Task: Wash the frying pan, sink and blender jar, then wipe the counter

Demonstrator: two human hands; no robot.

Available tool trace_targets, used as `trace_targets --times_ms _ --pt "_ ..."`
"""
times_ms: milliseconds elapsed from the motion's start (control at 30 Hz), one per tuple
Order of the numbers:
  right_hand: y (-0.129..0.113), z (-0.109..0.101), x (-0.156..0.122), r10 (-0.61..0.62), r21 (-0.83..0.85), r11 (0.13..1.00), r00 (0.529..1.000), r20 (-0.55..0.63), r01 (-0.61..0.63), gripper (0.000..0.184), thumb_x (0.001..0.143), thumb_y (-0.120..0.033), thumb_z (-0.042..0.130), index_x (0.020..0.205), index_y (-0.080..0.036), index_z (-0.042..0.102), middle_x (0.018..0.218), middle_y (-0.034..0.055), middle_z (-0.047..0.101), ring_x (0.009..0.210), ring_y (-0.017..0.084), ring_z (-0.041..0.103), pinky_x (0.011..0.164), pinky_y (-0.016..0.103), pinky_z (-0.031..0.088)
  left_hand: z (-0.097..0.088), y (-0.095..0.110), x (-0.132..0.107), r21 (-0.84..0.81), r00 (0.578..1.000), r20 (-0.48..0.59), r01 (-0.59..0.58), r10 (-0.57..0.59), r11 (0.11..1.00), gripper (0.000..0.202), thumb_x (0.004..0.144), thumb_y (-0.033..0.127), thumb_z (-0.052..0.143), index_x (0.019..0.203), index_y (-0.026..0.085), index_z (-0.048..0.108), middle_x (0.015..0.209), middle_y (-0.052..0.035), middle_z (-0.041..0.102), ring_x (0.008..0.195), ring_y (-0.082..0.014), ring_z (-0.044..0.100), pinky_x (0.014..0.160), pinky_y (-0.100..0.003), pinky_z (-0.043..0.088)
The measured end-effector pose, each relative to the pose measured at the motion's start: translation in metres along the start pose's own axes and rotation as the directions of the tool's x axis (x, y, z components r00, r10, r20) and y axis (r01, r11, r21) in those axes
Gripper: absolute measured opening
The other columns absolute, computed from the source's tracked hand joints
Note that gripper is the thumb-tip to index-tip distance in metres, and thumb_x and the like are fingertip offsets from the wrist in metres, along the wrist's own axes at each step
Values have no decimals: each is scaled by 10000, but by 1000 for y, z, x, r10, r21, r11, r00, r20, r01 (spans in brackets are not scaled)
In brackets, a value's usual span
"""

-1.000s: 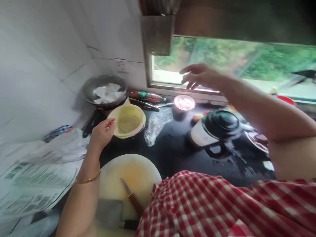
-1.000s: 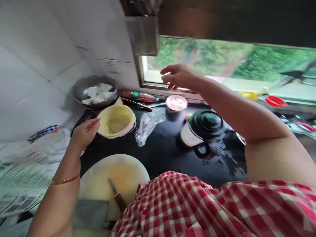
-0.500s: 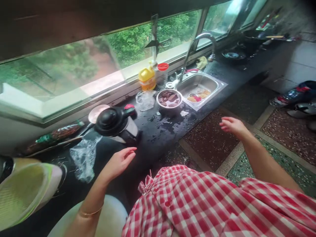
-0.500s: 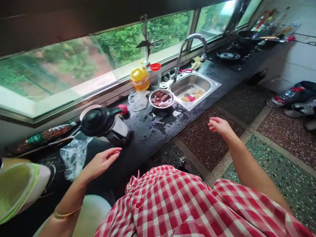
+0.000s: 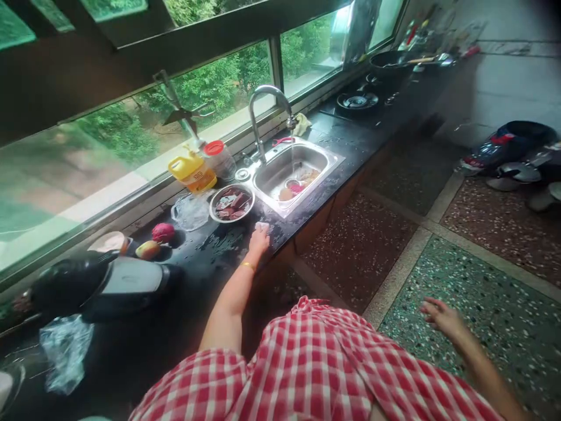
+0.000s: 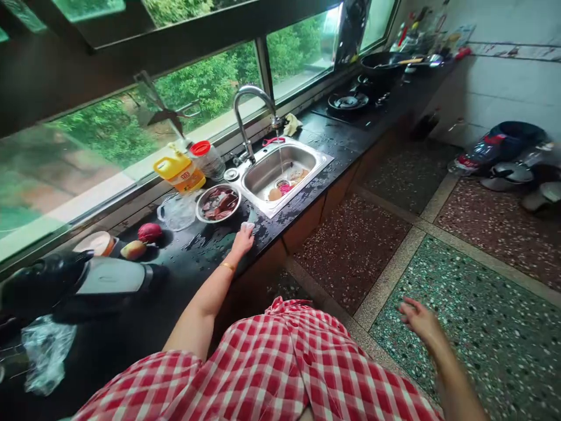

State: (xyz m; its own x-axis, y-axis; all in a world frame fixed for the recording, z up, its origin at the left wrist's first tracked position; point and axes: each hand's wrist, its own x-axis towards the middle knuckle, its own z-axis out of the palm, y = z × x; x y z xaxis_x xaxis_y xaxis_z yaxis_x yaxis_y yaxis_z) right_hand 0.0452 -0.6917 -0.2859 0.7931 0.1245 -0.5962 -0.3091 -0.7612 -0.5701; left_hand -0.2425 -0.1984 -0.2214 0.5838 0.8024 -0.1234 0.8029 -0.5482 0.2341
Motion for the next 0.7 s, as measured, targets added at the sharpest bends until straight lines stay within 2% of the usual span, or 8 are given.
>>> trace_targets --times_ms 133,200,300,367,467,567,633,700 --pt "11 -14 25 5 173 985 1000 -31 0 265 652 -416 542 888 -301 509 761 99 679 653 292 693 506 377 568 10 12 22 103 988 -109 118 -107 988 409 920 234 394 1280 194 584 1306 -162 496 1135 -285 531 919 -370 452" --pt "6 -19 42 21 196 981 999 -30 -15 241 650 -407 547 866 -304 520 712 74 667 581 273 669 466 365 548 6 11 31 96 985 -87 155 -147 983 397 929 218 345 1192 193 641 1198 -148 548 1065 -252 572 879 -331 458" --pt "-23 -23 72 12 187 982 1000 -18 -8 226 648 -411 546 848 -308 532 685 63 666 565 264 663 455 352 535 -9 8 55 79 983 -49 180 -176 981 386 928 284 351 1103 211 687 1104 -134 587 1015 -247 602 855 -326 464" --pt "-55 -22 94 -5 148 989 1000 -25 9 214 646 -412 530 831 -306 547 676 61 668 583 267 675 463 350 535 -21 13 84 57 986 -73 151 -146 987 386 919 338 372 1089 215 696 1084 -128 610 1024 -254 603 870 -330 462" --pt "-110 -20 125 -54 44 998 998 -22 55 223 645 -421 498 816 -309 586 645 51 663 602 275 689 468 355 539 -31 37 151 -44 994 -73 79 -82 996 398 919 329 371 1099 194 699 1109 -112 652 1055 -236 601 904 -303 449" --pt "-159 -25 151 -114 -88 989 993 7 115 271 632 -441 501 833 -310 626 615 31 653 592 269 687 496 363 550 -28 85 238 -184 999 13 32 -31 982 378 900 271 406 1095 154 707 1127 -114 682 1050 -235 612 900 -290 449" --pt "-179 -37 166 -149 -169 974 988 31 152 315 624 -461 512 854 -293 647 587 16 637 576 258 675 537 370 559 -18 121 298 -271 998 56 17 -2 962 354 881 220 432 1092 151 709 1146 -103 686 1038 -224 622 887 -275 451" --pt "-186 -54 181 -159 -227 960 986 43 165 372 614 -488 511 870 -263 658 523 -4 593 536 245 650 562 368 554 -4 153 353 -305 997 70 49 -28 951 348 885 200 433 1103 156 700 1168 -96 680 1047 -212 622 891 -267 445"
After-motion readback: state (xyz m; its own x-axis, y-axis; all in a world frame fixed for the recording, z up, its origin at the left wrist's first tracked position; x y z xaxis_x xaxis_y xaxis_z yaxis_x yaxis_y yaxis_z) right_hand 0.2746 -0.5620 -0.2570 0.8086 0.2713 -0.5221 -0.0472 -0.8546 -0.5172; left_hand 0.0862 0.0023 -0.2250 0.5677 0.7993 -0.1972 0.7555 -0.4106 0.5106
